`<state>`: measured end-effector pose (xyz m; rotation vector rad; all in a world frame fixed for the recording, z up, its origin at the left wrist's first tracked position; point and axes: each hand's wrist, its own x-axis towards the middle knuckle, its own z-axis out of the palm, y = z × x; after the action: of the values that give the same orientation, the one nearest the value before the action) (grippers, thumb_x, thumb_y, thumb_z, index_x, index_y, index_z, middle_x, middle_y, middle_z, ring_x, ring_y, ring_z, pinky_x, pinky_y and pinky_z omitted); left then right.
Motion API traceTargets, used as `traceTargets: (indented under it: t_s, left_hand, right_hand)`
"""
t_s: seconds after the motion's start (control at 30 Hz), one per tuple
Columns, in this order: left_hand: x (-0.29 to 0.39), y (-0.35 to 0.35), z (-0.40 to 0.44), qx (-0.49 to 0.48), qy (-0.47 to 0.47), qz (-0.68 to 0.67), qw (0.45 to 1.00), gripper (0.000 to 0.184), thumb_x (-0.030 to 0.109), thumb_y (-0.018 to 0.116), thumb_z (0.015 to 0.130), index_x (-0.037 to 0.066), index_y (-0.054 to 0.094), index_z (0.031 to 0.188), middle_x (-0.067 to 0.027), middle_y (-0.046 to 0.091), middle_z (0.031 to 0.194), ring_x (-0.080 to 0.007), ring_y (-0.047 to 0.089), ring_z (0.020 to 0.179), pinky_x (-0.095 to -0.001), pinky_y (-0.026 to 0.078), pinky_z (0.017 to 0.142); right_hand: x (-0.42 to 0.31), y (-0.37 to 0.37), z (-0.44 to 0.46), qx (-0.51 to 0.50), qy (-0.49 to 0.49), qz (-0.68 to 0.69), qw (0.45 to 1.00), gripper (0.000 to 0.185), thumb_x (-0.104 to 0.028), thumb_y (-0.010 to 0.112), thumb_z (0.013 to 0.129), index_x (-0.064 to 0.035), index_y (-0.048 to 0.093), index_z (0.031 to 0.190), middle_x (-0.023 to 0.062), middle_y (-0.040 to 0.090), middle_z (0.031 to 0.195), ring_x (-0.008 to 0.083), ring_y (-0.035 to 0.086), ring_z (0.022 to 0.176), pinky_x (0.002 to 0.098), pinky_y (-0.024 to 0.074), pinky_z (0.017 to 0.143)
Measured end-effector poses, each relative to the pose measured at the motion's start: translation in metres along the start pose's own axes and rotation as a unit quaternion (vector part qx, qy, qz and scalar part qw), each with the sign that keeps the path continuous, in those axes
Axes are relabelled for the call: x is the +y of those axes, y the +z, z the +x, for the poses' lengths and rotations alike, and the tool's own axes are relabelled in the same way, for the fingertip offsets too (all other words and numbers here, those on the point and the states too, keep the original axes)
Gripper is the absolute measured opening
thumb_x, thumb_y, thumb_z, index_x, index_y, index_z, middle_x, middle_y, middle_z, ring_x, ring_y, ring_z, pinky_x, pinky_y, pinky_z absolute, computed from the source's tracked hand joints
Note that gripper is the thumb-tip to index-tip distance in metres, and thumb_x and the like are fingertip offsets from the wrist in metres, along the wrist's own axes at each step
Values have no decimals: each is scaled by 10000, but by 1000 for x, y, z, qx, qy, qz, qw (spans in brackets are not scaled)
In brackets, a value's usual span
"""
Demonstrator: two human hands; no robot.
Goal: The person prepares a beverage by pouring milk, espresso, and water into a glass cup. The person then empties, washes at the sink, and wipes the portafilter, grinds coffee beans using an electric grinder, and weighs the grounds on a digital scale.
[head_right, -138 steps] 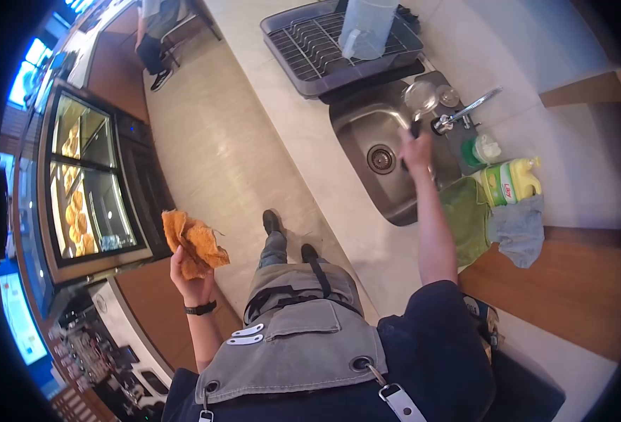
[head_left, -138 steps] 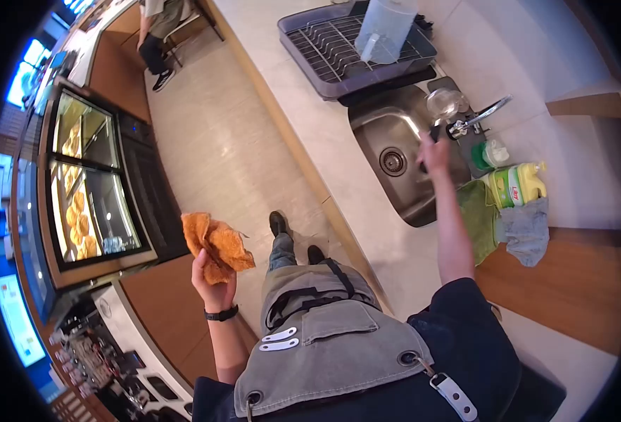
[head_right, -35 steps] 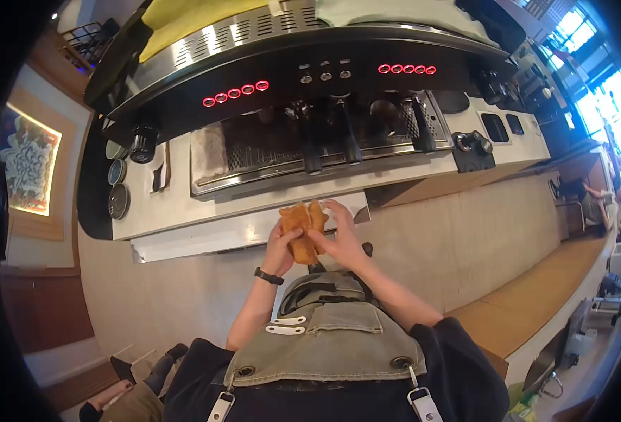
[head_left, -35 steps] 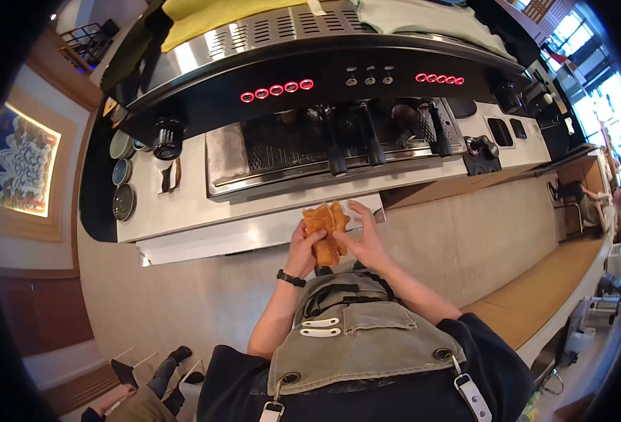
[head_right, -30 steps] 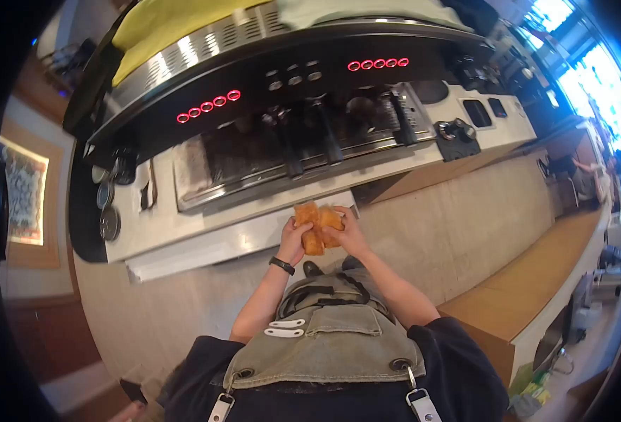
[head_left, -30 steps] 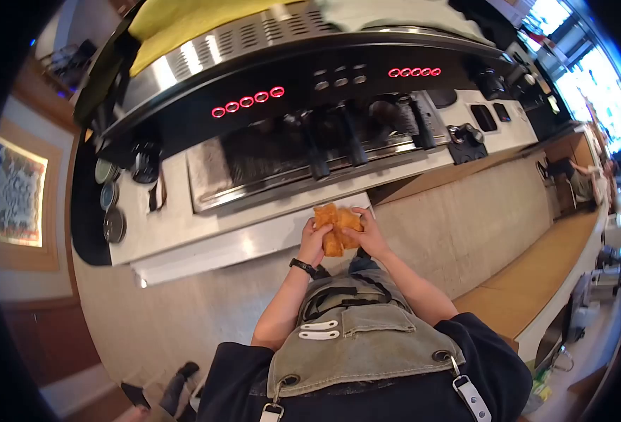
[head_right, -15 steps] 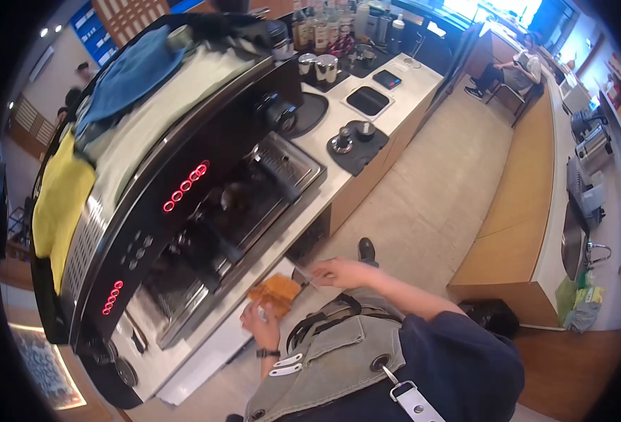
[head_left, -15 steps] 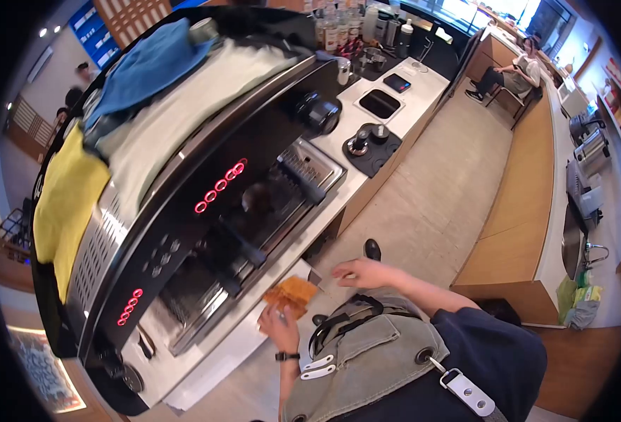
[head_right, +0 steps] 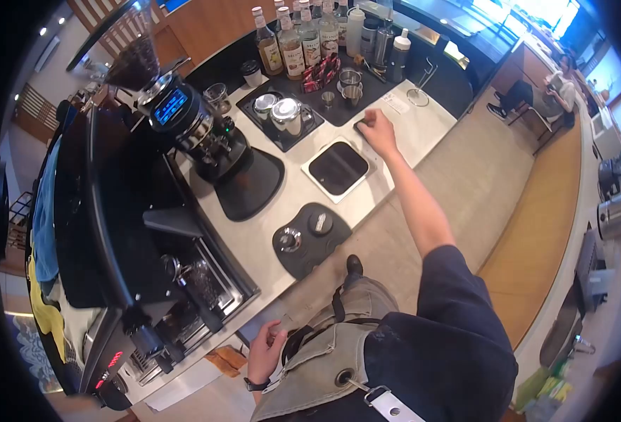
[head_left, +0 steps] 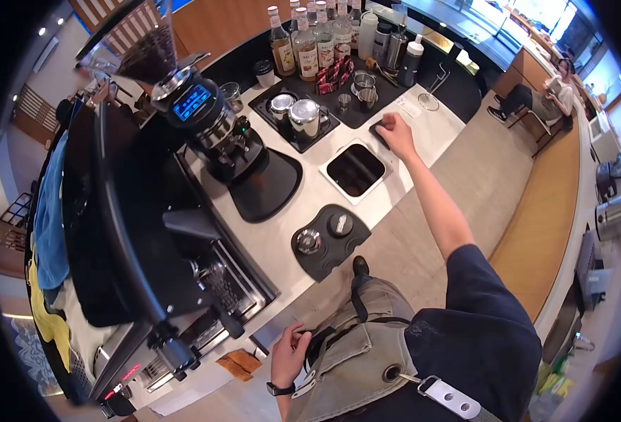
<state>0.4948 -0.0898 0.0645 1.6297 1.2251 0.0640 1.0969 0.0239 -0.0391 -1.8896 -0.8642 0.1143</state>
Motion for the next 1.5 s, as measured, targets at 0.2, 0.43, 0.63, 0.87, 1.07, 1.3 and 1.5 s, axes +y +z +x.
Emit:
traceTargets:
  t_s: [0.2, 0.43, 0.63, 0.87, 1.07, 1.3, 1.5]
  left_hand:
    - [90, 34, 50, 22, 46, -1, 999, 351, 277, 699, 986, 63, 650, 1259, -87, 682, 838, -195, 631, 704, -313, 511, 678]
    - [163, 42, 127, 87, 186, -32, 978, 300, 180, 709, 968, 54, 655, 1235, -113, 689, 959, -241, 677, 833, -328, 543, 766]
    - [198, 61, 221, 260, 321, 74, 908, 580, 168, 814, 843, -9, 564, 1336, -159, 614, 1255, -318, 656, 1055, -399, 522, 946]
    - [163, 28, 258, 302, 216, -11, 928, 642, 203, 832, 774, -38, 570, 1308, -172, 635, 1153, -309, 651, 1010, -394, 545, 876]
    - [127, -35, 347, 386, 155, -235, 878, 689, 253, 867, 766, -66, 578, 1304, -158, 703, 1132, -233, 700, 985, -339, 557, 866]
    - [147, -67, 386, 494, 180, -131, 840, 647, 229, 846, 743, -36, 530, 1242, -233, 575, 1218, -405, 560, 1177, -458, 455, 1034]
    - [149, -65, 401, 570, 216, -45, 791, 683, 221, 865, 713, -36, 507, 1235, -250, 544, 1202, -435, 533, 1168, -481, 454, 1026]
  right_hand:
    - [4, 36, 94, 6, 48, -168, 985, 986, -339, 902, 680, -61, 392, 1476, 208, 610, 1375, 379, 568, 1303, 487, 438, 1069]
    - [-14, 29, 70, 79, -17, 113, 990, 713, -221, 827, 844, 6, 413, 1378, 187, 637, 1226, 272, 651, 1063, 370, 488, 979]
    - [-111, 8, -63, -304, 78, 331, 890, 817, -123, 890, 781, -19, 380, 1410, 136, 664, 1182, 191, 676, 999, 311, 565, 850]
    - [-161, 73, -96, -428, 79, 312, 845, 830, -301, 860, 849, 38, 376, 1432, 207, 635, 1285, 241, 663, 1130, 349, 534, 957]
    - [-205, 94, -51, -367, -121, 215, 897, 596, -229, 814, 887, 13, 539, 1357, 179, 618, 1340, 267, 610, 1237, 387, 514, 1006]
    - [-295, 103, -1, -197, -410, 169, 874, 508, -164, 813, 856, -90, 601, 1311, 160, 534, 1456, 348, 542, 1324, 434, 470, 1066]
    - [-349, 145, 20, -173, -456, 128, 864, 649, -266, 882, 777, -175, 604, 1356, 189, 324, 1582, 434, 349, 1453, 522, 369, 1159]
